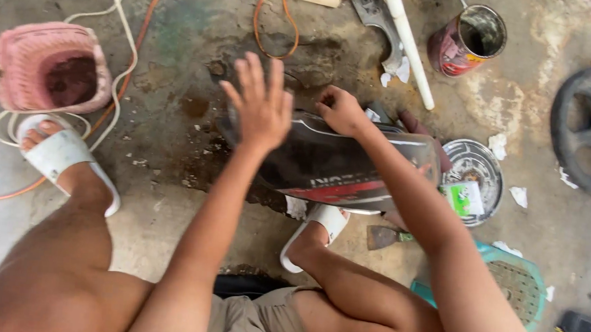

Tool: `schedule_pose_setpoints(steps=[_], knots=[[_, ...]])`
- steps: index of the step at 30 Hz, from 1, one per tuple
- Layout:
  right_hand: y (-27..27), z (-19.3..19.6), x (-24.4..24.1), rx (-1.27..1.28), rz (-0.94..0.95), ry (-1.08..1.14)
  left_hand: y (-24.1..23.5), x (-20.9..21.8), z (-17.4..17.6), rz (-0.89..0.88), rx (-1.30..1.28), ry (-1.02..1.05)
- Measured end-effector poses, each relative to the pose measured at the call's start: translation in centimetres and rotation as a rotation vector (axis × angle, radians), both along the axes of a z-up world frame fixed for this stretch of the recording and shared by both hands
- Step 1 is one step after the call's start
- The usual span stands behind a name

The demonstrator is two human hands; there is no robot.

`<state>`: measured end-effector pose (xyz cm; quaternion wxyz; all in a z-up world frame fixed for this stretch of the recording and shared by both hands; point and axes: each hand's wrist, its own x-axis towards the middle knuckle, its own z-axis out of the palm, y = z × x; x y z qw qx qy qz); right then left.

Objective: The person sits cross-legged and sands a black motorcycle fairing with a sanding block. They hold the fairing steady with one hand while moving the sanding block back and forth across the surface with the other hand.

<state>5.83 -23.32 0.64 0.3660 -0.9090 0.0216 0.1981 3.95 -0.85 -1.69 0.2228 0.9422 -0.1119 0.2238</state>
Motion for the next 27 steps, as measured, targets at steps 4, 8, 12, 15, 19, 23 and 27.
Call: schedule_pose_setpoints(steps=[4, 8, 12, 15, 19, 23, 27], knots=[[1.0, 2.1, 0.0, 0.021, 0.056, -0.013, 3.6, 2.4, -3.6, 0.172, -0.031, 0.072], [1.5, 2.6, -0.1, 0.026, 0.083, -0.006, -0.1, -0.8, -1.1, 0.015, -0.008, 0.058], [1.7, 3.0, 0.3, 0.015, 0.093, 0.0, -1.8, -2.5, 1.2, -0.229, -0.016, -0.014], [1.9, 3.6, -0.3, 0.042, 0.077, 0.002, 0.8, -0.4, 0.5, -0.238, 0.032, 0.058], [2.0, 2.2, -0.2, 0.025, 0.022, 0.004, 1.7, 1.1, -0.3, -0.022, 0.024, 0.191], [2.5, 3.4, 0.2, 0.006, 0.021, 0.0, -0.1, 1.3, 2.3, -0.169, 0.054, 0.213], [2.2, 3.2, 0.2, 0.006, 0.021, 0.021, -1.0, 1.3, 1.8, -0.135, -0.027, 0.161]])
